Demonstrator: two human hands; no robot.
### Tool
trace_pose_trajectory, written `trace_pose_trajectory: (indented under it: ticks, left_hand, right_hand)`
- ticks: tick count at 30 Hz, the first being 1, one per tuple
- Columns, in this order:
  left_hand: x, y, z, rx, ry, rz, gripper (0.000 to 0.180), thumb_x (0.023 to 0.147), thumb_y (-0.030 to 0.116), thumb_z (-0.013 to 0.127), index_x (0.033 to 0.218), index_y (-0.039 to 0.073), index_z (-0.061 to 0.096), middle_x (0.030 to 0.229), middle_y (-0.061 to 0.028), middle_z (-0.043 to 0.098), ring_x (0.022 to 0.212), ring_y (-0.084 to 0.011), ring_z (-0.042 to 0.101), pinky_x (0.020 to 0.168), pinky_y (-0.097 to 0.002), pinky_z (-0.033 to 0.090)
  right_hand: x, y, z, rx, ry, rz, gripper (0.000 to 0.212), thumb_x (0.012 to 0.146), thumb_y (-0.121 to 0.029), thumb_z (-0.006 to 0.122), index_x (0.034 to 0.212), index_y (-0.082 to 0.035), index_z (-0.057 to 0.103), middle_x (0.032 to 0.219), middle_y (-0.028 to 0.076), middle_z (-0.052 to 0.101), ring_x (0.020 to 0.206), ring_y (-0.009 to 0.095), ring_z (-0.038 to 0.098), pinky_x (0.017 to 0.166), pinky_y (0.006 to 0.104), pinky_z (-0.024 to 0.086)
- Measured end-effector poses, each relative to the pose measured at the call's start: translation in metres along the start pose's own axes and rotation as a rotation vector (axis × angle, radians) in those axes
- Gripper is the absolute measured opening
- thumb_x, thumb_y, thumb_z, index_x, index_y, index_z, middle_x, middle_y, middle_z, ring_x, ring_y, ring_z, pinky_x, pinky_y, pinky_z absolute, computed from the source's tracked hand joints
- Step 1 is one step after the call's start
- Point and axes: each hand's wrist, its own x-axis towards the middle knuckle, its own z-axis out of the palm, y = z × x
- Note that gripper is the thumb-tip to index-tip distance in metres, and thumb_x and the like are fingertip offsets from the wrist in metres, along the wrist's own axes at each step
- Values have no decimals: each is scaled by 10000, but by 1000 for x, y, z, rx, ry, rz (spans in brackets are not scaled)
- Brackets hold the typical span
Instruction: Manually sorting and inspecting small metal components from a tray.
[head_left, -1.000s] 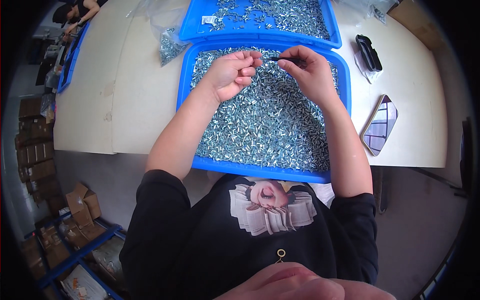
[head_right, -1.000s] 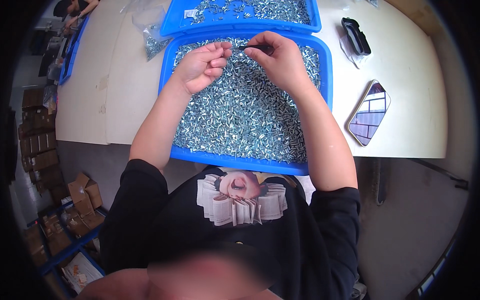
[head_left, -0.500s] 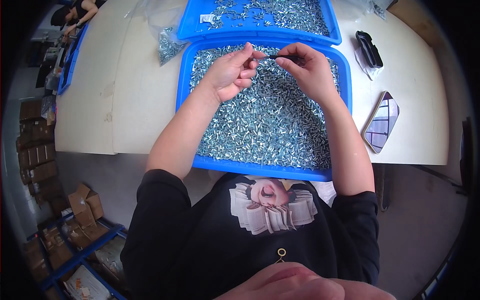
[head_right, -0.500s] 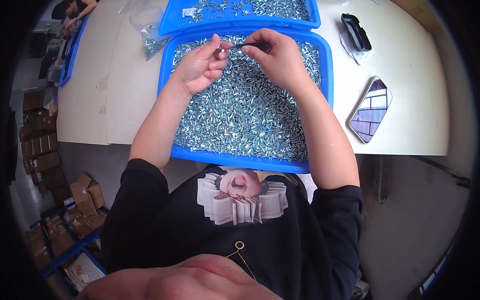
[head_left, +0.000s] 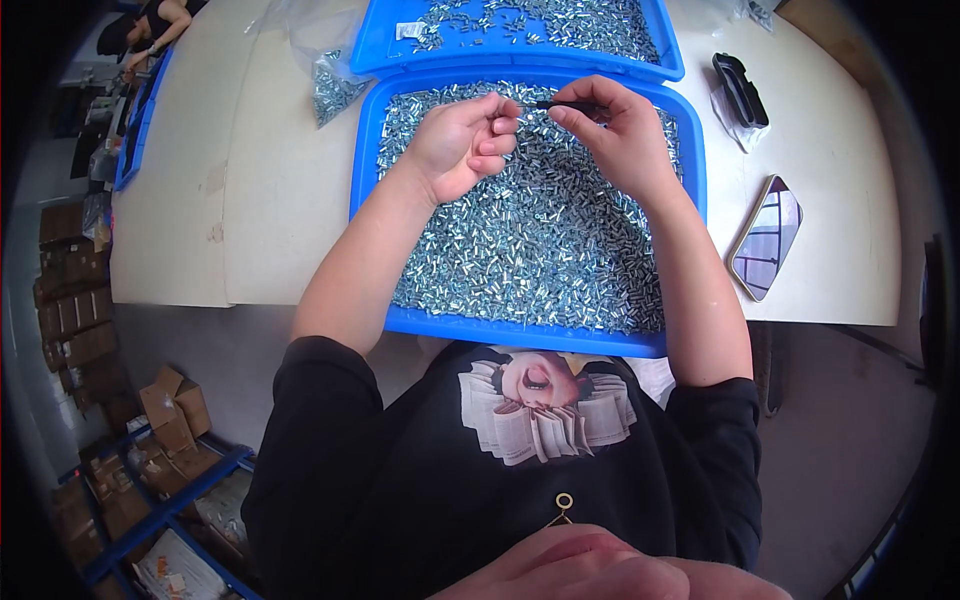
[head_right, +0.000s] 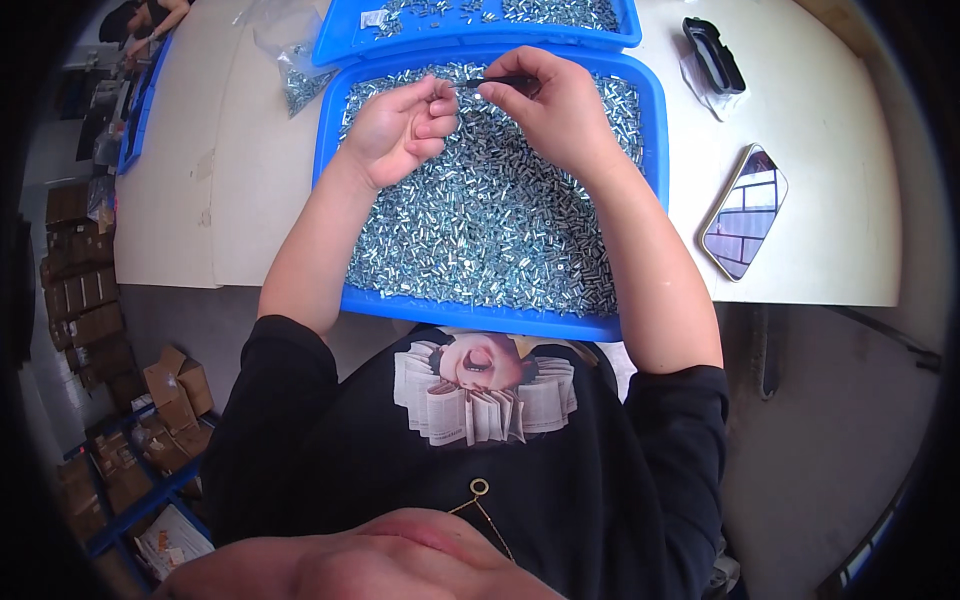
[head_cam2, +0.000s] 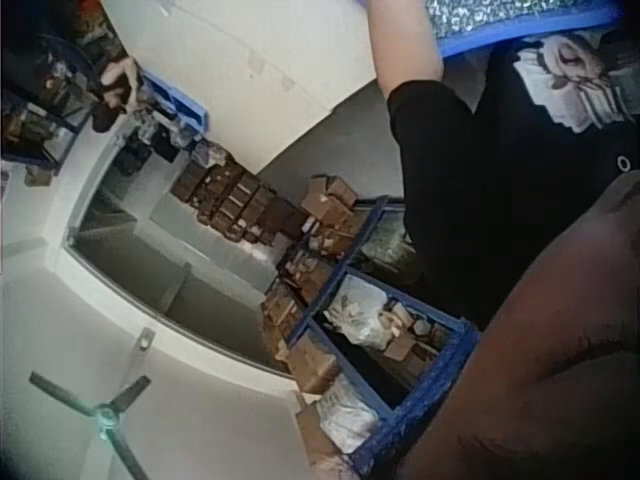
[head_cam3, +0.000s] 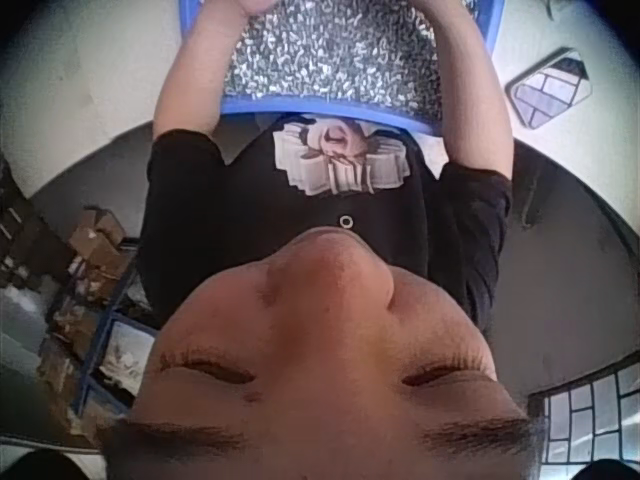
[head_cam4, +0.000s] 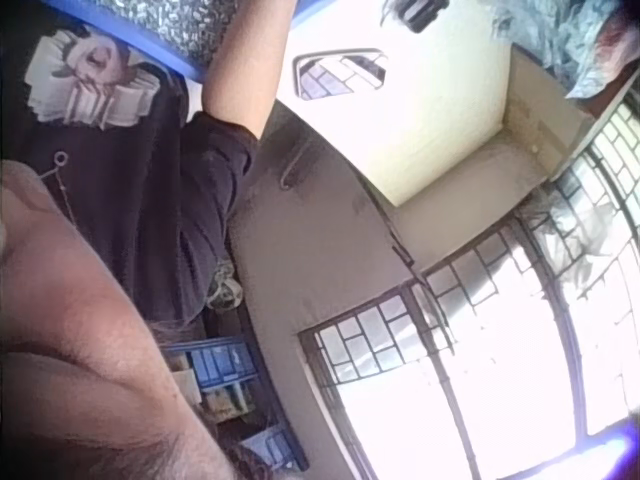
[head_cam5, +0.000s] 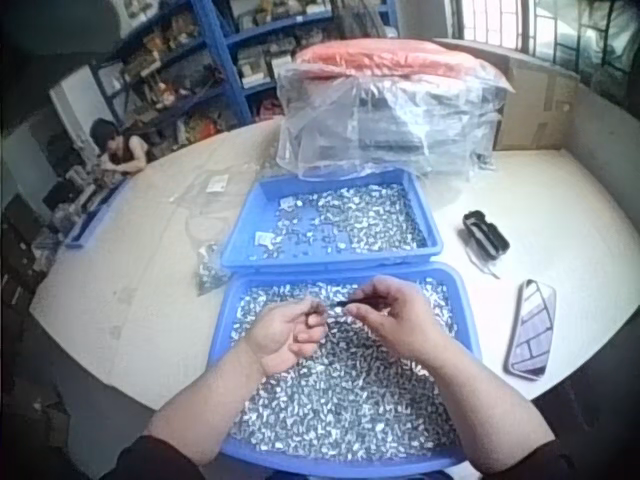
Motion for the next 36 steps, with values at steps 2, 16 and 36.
trace_pose_trajectory:
  ticks: [2,16,36]
  left_hand:
    - [-2,0,6,21,10,5,247,964,197,377,1028,-7,501,775,-9,429,597,-66,368,406,-163,289]
    - [-2,0,13,177,152,76,242,952,176,436,1098,-2,512,879,-47,527,542,-14,368,408,-129,294]
    - [0,0,11,309,196,185,213,885,125,565,1046,-15,566,814,-9,550,554,-21,386,428,-142,304]
  right_hand:
    - [0,1,0,-7,1,-1,187,797,-114,673,929,6,618,815,45,648,752,95,603,679,238,482]
    - [0,0,-2,-4,-3,-3,182,801,-118,666,929,2,618,815,49,651,767,105,616,686,240,487]
    - [-1,-1,-2,-21,0,-4,185,797,-129,673,923,-4,621,817,56,656,768,114,623,689,249,492]
